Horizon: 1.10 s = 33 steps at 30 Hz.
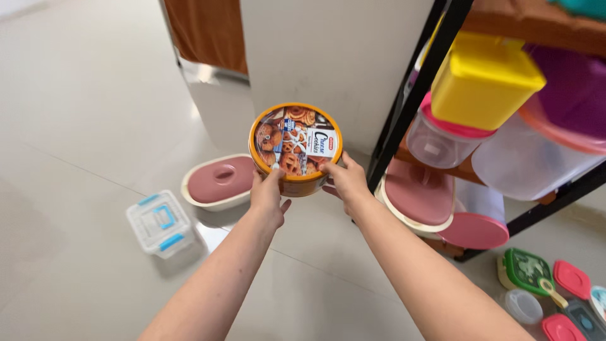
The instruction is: The person removes various plastic food containers and tubs from a three-tier rolling cart and places them on the floor. The person handles each container one at a time, including rectangular and round containers with colored lids, and sets them down in a group on the tiled floor.
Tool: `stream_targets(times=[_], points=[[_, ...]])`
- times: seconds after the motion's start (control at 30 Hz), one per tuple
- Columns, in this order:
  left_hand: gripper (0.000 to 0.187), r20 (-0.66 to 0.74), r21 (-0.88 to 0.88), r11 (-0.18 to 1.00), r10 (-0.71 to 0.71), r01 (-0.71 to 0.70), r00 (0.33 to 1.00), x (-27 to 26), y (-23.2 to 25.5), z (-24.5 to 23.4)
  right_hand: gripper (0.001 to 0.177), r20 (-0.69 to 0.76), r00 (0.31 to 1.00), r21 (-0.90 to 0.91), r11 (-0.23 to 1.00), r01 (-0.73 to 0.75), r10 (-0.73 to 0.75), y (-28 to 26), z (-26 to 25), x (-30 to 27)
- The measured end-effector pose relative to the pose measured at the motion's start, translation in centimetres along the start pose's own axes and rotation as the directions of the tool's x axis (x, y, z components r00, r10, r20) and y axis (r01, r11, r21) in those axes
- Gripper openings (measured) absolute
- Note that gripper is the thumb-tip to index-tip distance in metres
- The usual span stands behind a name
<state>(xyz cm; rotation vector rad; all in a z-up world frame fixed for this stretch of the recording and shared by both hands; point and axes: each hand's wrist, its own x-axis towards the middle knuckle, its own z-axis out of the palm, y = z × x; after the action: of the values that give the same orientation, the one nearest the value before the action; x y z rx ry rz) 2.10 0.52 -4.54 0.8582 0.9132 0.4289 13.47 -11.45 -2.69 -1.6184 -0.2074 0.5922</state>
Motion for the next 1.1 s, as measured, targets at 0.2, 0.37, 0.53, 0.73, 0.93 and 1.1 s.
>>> stream_targets(times=[0.2, 0.37, 0.53, 0.73, 0.93, 1.1], points=[[0.069, 0.039, -0.083, 0.987, -0.137, 0.14, 0.99, 12.1, -9.7, 0.8, 0.072, -0.082, 0.992, -0.056, 0.993, -0.106, 0.101, 10.1, -2.2, 8.7], [0.082, 0.04, -0.128, 0.983, -0.126, 0.13, 0.991, 20.1, -16.0, 0.0, 0.067, -0.139, 0.969, -0.138, 0.965, -0.223, 0.204, 17.5, -2.2, 14.0], [0.085, -0.031, -0.131, 0.985, -0.117, 0.112, 0.993, 26.4, -21.3, -1.6, 0.066, -0.134, 0.959, -0.146, 0.953, -0.267, 0.248, 24.3, -1.2, 18.2], [0.082, -0.094, -0.149, 0.986, -0.091, 0.077, 0.991, 31.3, -24.3, -3.1, 0.069, -0.136, 0.949, -0.181, 0.935, -0.306, 0.285, 28.4, 0.7, 22.3], [0.083, -0.113, -0.184, 0.983, -0.041, 0.02, 0.993, 34.6, -24.9, -3.3, 0.074, -0.103, 0.946, -0.236, 0.917, -0.322, 0.306, 28.9, 1.7, 25.8], [0.087, -0.281, -0.013, 0.994, -0.104, 0.105, 0.954, 36.7, -24.2, -2.9, 0.085, -0.103, 0.947, -0.163, 0.934, -0.317, 0.304, 29.9, 2.1, 27.8]])
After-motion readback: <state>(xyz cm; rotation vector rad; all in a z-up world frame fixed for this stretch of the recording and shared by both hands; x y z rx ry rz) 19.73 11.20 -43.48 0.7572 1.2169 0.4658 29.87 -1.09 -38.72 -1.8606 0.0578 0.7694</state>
